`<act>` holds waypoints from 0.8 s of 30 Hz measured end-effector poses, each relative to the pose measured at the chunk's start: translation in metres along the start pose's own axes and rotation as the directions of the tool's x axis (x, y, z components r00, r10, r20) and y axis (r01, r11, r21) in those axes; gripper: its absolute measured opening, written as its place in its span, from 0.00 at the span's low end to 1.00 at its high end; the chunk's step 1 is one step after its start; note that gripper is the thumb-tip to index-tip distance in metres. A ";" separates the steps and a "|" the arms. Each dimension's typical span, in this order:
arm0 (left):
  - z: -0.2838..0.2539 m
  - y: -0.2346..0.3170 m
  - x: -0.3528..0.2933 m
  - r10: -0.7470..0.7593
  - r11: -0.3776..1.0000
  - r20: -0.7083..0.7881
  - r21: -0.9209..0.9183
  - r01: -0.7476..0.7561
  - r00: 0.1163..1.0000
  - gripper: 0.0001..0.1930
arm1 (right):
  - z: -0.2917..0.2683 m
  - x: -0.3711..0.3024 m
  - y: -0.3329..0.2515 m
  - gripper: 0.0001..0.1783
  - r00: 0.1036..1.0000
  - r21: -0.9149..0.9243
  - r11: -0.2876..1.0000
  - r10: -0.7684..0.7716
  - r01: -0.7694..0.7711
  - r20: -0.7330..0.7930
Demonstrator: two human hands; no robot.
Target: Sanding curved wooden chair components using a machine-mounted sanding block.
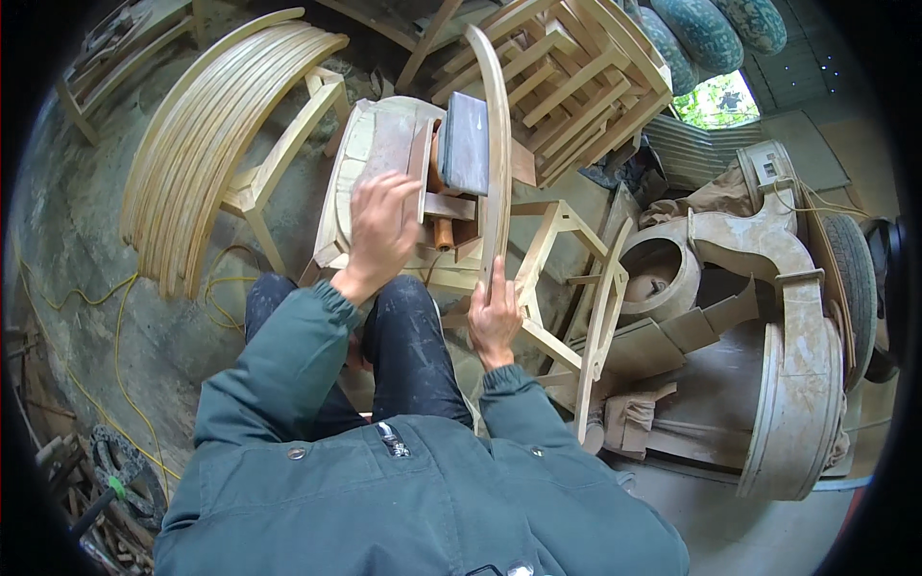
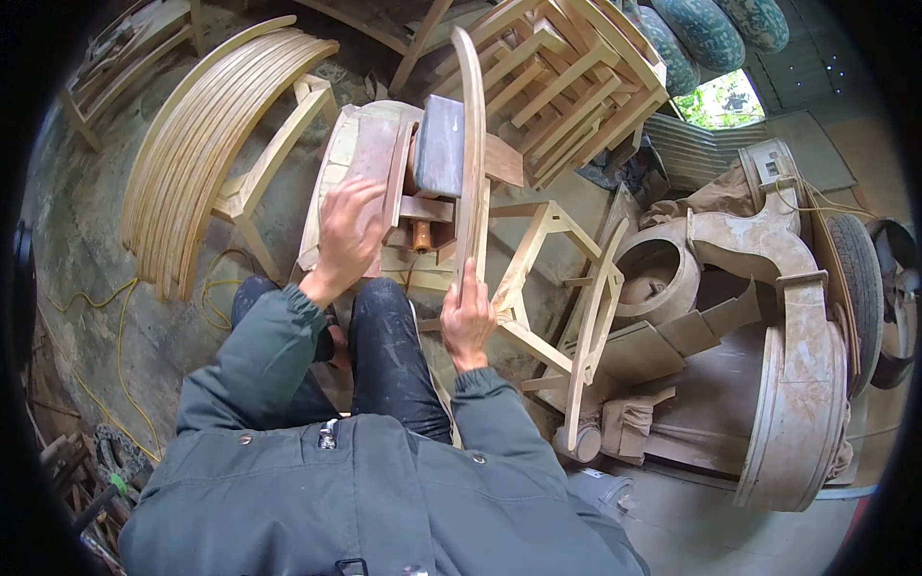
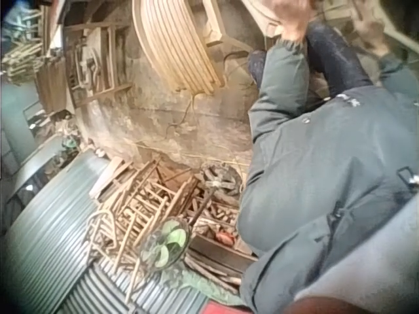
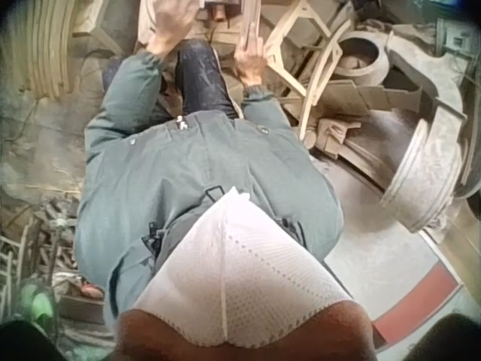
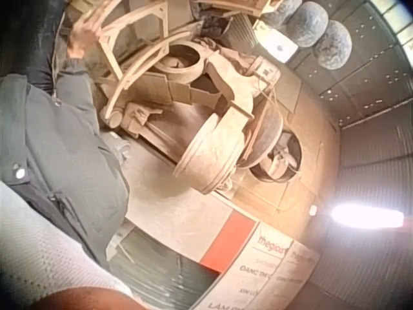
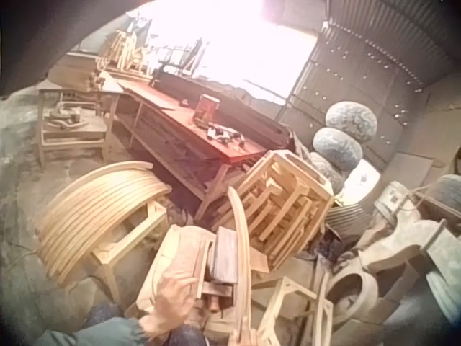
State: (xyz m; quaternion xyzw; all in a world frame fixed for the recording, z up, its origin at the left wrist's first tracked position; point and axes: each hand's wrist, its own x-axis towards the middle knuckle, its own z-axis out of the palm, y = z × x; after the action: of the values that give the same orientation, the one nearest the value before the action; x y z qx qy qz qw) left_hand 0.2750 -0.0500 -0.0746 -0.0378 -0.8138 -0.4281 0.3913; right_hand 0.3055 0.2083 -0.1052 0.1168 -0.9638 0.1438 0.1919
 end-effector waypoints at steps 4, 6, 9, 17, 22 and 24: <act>0.056 0.009 0.083 0.116 0.981 0.116 0.140 -0.132 0.986 0.28 | 0.010 0.017 -0.005 0.36 0.996 0.005 0.998 -0.062 0.062 -0.062; 0.096 -0.008 0.120 0.172 0.957 0.199 0.199 -0.212 0.965 0.31 | 0.026 0.053 -0.011 0.34 0.991 -0.027 0.995 -0.100 0.098 -0.088; 0.146 -0.022 0.171 0.171 0.877 0.408 0.351 -0.327 0.897 0.35 | 0.041 0.112 -0.019 0.33 0.967 0.006 0.990 -0.137 0.142 -0.214; 0.194 -0.054 0.212 0.085 0.815 0.554 0.439 -0.378 0.828 0.39 | 0.044 0.140 -0.017 0.34 0.971 0.039 0.992 -0.110 0.121 -0.211; 0.188 -0.043 0.182 -0.054 0.836 0.622 0.456 -0.306 0.781 0.42 | 0.022 0.064 0.010 0.37 0.975 0.069 0.984 -0.153 0.166 -0.160; 0.178 -0.039 0.170 -0.089 0.831 0.641 0.470 -0.298 0.763 0.42 | 0.006 0.025 0.013 0.36 0.986 0.064 0.987 -0.140 0.146 -0.090</act>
State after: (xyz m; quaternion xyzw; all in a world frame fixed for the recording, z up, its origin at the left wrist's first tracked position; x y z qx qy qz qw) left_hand 0.0343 0.0079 -0.0449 -0.1153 -0.9805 -0.1153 0.1094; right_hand 0.2770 0.2137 -0.1032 0.1862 -0.9382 0.1682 0.2383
